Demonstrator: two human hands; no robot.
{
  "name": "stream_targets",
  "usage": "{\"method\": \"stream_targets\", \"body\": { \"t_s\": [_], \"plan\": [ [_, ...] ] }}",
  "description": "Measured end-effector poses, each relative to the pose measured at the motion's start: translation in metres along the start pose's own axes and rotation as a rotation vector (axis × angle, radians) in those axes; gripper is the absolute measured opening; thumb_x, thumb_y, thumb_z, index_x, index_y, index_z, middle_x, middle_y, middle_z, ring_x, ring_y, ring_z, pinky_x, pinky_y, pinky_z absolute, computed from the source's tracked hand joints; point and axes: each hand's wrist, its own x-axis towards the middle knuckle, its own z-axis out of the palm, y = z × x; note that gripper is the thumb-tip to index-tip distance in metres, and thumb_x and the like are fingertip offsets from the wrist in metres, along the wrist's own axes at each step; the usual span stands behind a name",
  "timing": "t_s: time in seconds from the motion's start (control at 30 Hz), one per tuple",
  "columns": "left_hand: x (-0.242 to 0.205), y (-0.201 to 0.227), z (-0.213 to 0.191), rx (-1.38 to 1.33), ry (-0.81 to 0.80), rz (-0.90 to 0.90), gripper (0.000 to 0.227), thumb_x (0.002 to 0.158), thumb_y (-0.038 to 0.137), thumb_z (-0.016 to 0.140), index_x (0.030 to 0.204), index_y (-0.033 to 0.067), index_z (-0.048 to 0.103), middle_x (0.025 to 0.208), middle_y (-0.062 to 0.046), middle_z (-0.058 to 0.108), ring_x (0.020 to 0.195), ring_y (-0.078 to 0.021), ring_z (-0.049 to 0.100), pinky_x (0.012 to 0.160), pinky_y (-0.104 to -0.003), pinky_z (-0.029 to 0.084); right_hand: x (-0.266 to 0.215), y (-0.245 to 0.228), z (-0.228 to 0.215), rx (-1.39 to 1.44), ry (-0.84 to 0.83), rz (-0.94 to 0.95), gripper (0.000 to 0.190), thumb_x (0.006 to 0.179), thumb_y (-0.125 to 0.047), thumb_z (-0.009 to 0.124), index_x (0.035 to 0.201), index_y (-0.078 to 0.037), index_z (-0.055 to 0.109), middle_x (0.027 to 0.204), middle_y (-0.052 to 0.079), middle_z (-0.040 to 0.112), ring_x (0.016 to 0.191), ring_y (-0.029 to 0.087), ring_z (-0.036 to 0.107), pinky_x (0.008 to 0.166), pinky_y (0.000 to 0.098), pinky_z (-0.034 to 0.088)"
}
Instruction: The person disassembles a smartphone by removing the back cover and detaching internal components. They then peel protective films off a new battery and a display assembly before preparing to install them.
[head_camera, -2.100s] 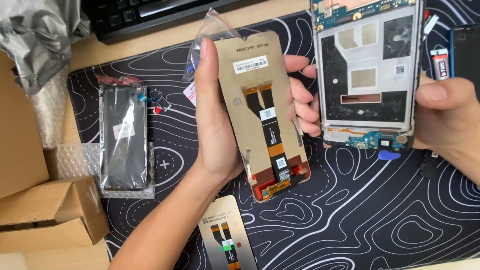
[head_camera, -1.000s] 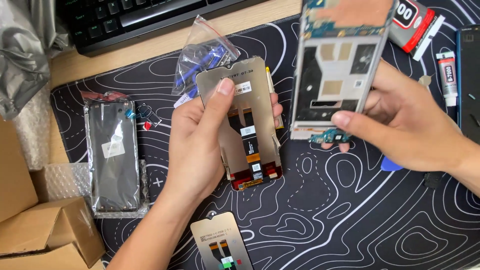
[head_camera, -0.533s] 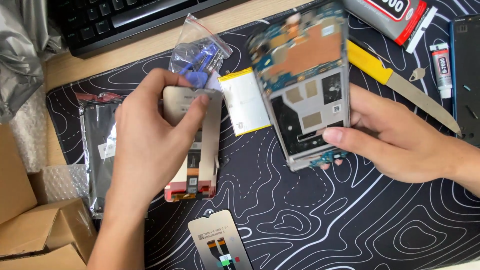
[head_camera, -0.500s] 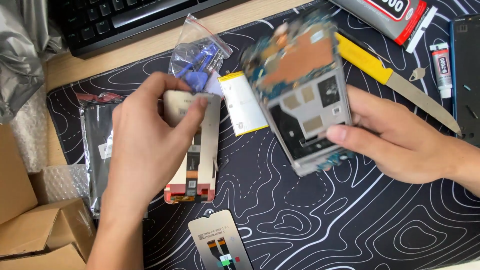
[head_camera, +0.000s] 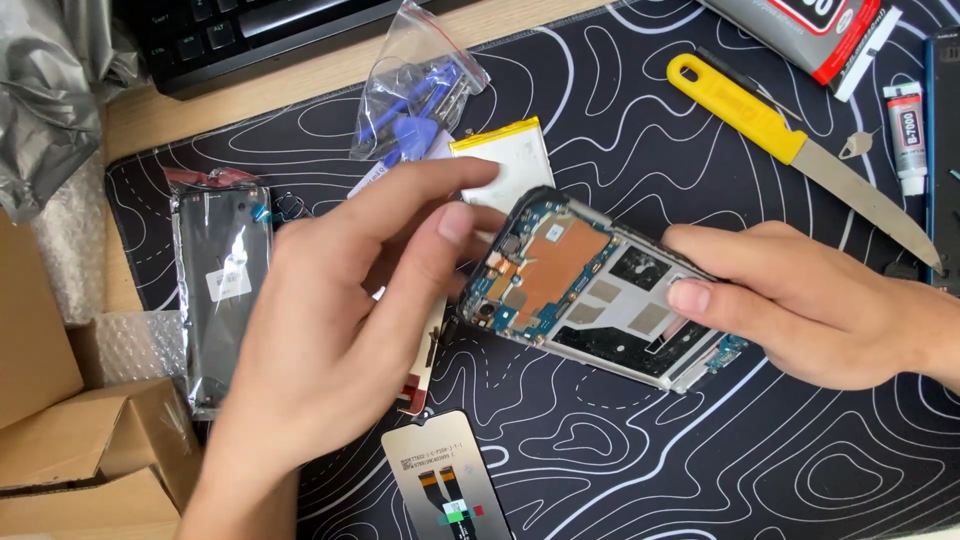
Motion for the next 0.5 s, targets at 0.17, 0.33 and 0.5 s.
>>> {"method": "stream_targets", "body": {
  "t_s": [0.17,0.33,0.5],
  "plan": [
    [-0.005,-0.001,0.028,-0.351,-0.203,-0.115,0.021,0.113,0.030,0.067,0.117,0.0102,0.068,0.072,0.011,0.050,0.065,-0.0038,0.039,0.058,-0.026,0.035,0.004,-0.013,0.001,-0.096,0.055,-0.025,0.037,0.116,-0.037,0.051,0.089,-0.016,0.067,0.058,-0.007,0.051,0.042,0.013,0.047,0.040,0.0305,0.041],
    [-0.011,0.008,0.043,-0.296,-0.200,-0.093,0.025,0.114,0.030,0.064,0.105,0.0102,0.077,0.068,0.010,0.042,0.059,-0.0042,0.036,0.050,-0.027,0.027,0.002,-0.016,0.005,-0.250,0.115,-0.036,0.039,0.113,-0.041,0.051,0.083,-0.019,0.063,0.055,-0.008,0.053,0.039,0.013,0.048,0.038,0.0306,0.041],
    [-0.017,0.011,0.052,-0.145,-0.155,-0.081,0.031,0.112,0.030,0.070,0.087,0.0142,0.063,0.064,0.008,0.034,0.057,-0.0084,0.031,0.050,-0.029,0.030,0.000,-0.025,0.006,-0.301,0.139,-0.136,0.041,0.115,-0.040,0.044,0.082,-0.019,0.057,0.058,-0.006,0.044,0.044,0.018,0.045,0.043,0.0351,0.040]
  ]
}}
